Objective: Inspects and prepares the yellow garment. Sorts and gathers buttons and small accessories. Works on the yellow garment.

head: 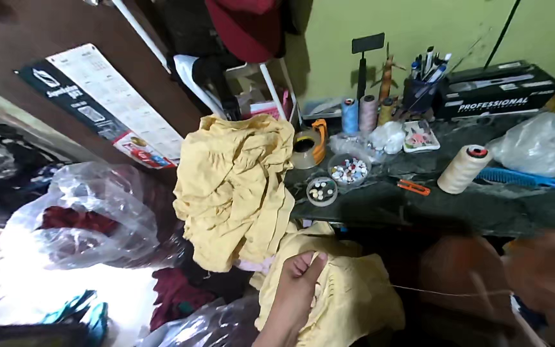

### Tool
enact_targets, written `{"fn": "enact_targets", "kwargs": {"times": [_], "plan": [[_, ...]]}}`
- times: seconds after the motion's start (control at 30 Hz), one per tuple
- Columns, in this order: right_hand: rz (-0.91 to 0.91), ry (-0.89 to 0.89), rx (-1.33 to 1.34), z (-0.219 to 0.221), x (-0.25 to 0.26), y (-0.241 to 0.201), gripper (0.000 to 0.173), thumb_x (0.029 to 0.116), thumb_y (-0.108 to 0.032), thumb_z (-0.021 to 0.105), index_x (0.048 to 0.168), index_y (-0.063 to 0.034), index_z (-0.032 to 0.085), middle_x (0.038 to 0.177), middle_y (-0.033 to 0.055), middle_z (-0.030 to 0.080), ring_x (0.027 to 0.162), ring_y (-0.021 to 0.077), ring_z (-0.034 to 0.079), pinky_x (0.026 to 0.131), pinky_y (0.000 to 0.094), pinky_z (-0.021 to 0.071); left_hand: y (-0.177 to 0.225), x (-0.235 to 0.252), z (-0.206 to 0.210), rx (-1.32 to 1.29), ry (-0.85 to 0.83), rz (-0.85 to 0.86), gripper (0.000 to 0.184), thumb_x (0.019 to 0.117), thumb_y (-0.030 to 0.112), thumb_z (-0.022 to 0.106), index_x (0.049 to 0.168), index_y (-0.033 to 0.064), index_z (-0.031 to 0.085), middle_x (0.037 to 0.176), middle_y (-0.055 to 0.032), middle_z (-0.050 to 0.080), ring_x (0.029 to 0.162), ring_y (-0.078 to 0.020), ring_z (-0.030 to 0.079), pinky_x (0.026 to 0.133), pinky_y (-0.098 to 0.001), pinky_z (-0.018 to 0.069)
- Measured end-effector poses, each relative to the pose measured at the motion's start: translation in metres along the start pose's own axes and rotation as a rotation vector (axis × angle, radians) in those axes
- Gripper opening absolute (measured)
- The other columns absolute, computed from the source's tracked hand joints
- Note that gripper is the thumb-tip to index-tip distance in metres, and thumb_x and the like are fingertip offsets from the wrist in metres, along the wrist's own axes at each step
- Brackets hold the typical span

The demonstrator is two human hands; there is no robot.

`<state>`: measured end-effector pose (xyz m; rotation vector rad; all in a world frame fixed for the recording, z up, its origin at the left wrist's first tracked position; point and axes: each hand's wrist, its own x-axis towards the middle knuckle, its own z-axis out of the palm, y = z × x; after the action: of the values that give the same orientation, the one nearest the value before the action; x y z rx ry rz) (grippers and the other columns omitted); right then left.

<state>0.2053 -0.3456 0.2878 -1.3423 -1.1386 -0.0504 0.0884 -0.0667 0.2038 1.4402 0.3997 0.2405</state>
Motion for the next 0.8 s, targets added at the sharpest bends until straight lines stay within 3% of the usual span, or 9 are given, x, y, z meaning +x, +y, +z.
{"fn": "enact_targets", "kwargs": {"times": [0.07,0.13,0.2,0.27,0.37,0.4,0.47,0.57,0.8], "plan": [[0.1,-0.052,-0.243,0.006,0.016,0.053,0.017,0.1065,-0.026,0.053,0.109,-0.0184,0.069,0.09,-0.011,0.066,0.075,-0.0058,0.061,0.066,0.0137,0.0548,-0.007,0.021,0.008,0.029,-0.02,-0.018,0.031,0.0984,0.009,0.058,0.068,0.0155,0.061,0.057,0.0108,0.052,0.049,0.0027,0.047,0.048,-0.0169,0.0409],[0.218,-0.152,-0.366,0.024,0.038,0.108,0.022,0.1033,-0.013,0.052,0.112,-0.0046,0.07,0.095,0.0041,0.067,0.073,0.0081,0.064,0.065,0.0266,0.0582,-0.019,0.037,0.012,0.053,-0.04,-0.134,0.03,0.1008,0.01,0.057,0.072,0.0117,0.065,0.062,0.0079,0.056,0.053,0.0008,0.051,0.052,-0.0186,0.044],[0.342,-0.275,-0.451,0.045,0.061,0.149,0.023,0.1022,-0.003,0.051,0.113,0.0022,0.07,0.103,0.0159,0.067,0.083,0.0225,0.067,0.076,0.0391,0.0595,-0.029,0.045,0.012,0.044,-0.044,-0.234,0.026,0.1015,0.011,0.058,0.078,0.0093,0.068,0.068,0.0057,0.062,0.06,-0.0005,0.056,0.058,-0.0201,0.048],[0.397,-0.353,-0.538,0.065,0.079,0.179,0.022,0.102,-0.002,0.051,0.113,0.003,0.07,0.109,0.0203,0.066,0.094,0.0312,0.068,0.087,0.0464,0.0574,-0.039,0.045,0.005,0.006,-0.053,-0.267,0.023,0.0998,0.013,0.06,0.08,0.0107,0.07,0.072,0.0055,0.065,0.064,-0.0012,0.06,0.061,-0.0214,0.0508],[0.358,-0.452,-0.751,0.091,0.098,0.211,0.02,0.1004,-0.003,0.055,0.111,-0.0013,0.072,0.109,0.0201,0.065,0.103,0.0369,0.066,0.09,0.0535,0.0541,-0.056,0.038,-0.013,-0.077,-0.169,-0.214,0.009,0.0888,0.017,0.068,0.082,0.0183,0.073,0.075,0.01,0.068,0.067,0.0018,0.062,0.062,-0.02,0.0519],[0.317,-0.476,-0.835,0.099,0.103,0.217,0.019,0.098,-0.001,0.058,0.109,-0.0024,0.073,0.108,0.0202,0.066,0.106,0.0384,0.064,0.093,0.0548,0.0516,-0.06,0.035,-0.019,-0.108,-0.218,-0.199,0.006,0.0874,0.015,0.069,0.087,0.0167,0.075,0.08,0.0084,0.071,0.072,0.0,0.065,0.068,-0.0224,0.0547],[0.241,-0.514,-0.972,0.111,0.111,0.22,0.017,0.0944,0.001,0.063,0.107,-0.0026,0.074,0.108,0.02,0.067,0.11,0.0394,0.063,0.094,0.0548,0.0495,-0.063,0.031,-0.025,-0.15,-0.239,-0.173,0.008,0.0875,0.01,0.068,0.09,0.014,0.075,0.084,0.0058,0.073,0.078,-0.0029,0.068,0.075,-0.0258,0.0573],[0.174,-0.509,-1.058,0.118,0.117,0.223,0.014,0.0911,0.002,0.067,0.102,-0.0035,0.076,0.105,0.0188,0.068,0.109,0.0385,0.063,0.094,0.0538,0.0496,-0.064,0.032,-0.03,-0.183,-0.265,-0.164,0.009,0.0893,0.009,0.068,0.091,0.0138,0.075,0.084,0.0057,0.073,0.079,-0.0031,0.068,0.076,-0.0256,0.0573],[0.217,-0.545,-1.079,0.116,0.123,0.225,0.02,0.092,0.0,0.068,0.107,-0.01,0.077,0.112,0.0166,0.069,0.118,0.039,0.06,0.101,0.0565,0.0447,-0.066,0.03,-0.032,-0.205,-0.264,-0.181,0.011,0.091,0.006,0.065,0.092,0.0125,0.075,0.085,0.0055,0.073,0.08,-0.0038,0.069,0.078,-0.0266,0.0579]]}}
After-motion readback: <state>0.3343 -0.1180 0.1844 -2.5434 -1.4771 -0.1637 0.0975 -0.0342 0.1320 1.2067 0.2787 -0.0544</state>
